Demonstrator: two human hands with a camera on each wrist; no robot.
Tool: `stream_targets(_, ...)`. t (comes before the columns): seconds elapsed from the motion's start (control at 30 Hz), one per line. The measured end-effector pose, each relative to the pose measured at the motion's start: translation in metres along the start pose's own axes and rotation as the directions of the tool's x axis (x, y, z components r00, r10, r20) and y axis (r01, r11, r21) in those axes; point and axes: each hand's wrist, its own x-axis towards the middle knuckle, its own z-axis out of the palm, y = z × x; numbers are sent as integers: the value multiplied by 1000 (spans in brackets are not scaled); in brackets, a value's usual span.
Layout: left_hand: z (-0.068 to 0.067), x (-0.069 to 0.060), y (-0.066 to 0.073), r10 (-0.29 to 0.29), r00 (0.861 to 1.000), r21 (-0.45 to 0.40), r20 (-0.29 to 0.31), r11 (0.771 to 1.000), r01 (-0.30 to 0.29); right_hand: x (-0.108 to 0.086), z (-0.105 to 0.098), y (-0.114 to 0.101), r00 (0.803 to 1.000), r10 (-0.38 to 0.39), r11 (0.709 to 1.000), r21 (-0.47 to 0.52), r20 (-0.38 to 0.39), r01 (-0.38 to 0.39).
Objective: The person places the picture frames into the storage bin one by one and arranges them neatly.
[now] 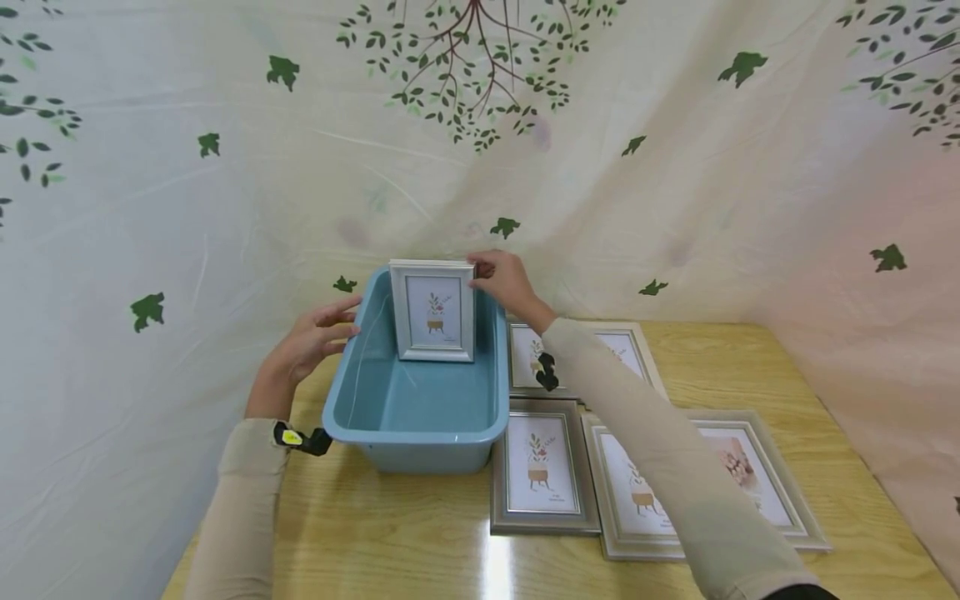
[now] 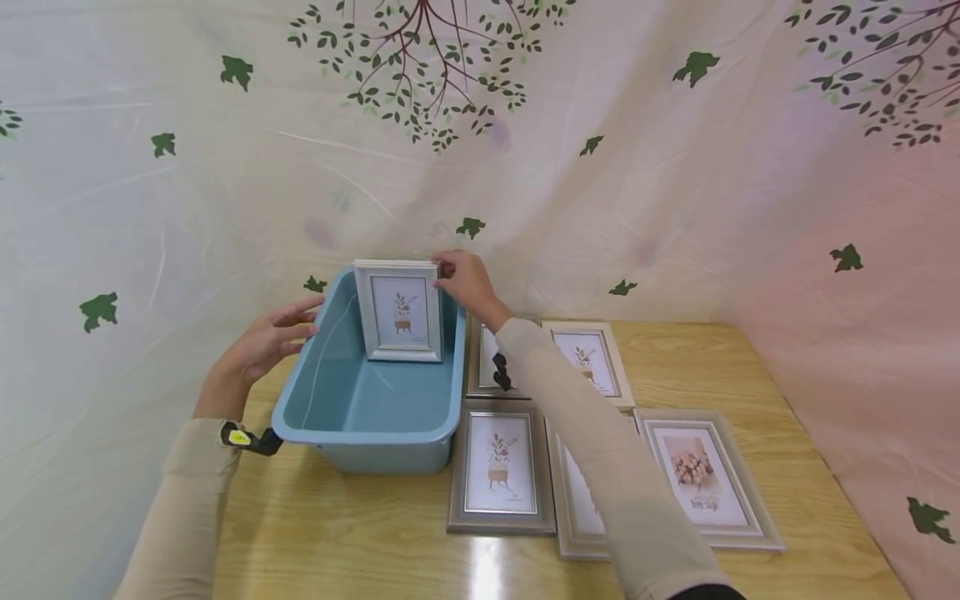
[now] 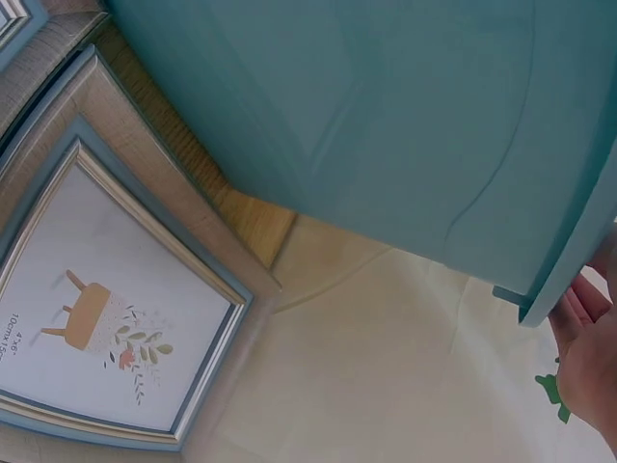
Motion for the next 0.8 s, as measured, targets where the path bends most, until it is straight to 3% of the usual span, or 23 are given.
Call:
stream_targets(0.23, 3, 2, -6, 24, 1000, -81, -8, 996, -25, -2, -11, -1, 1000, -4, 1000, 19, -3, 4)
stream_targets(0.53, 5, 3, -20, 116, 993, -111, -6, 987, -116, -11, -33, 4, 1000, -26, 999, 32, 5, 26)
stream_targets(0.8, 3, 5, -23, 129, 992, -109, 1, 986, -128, -28, -66, 31, 1000, -3, 1000, -4, -6, 3)
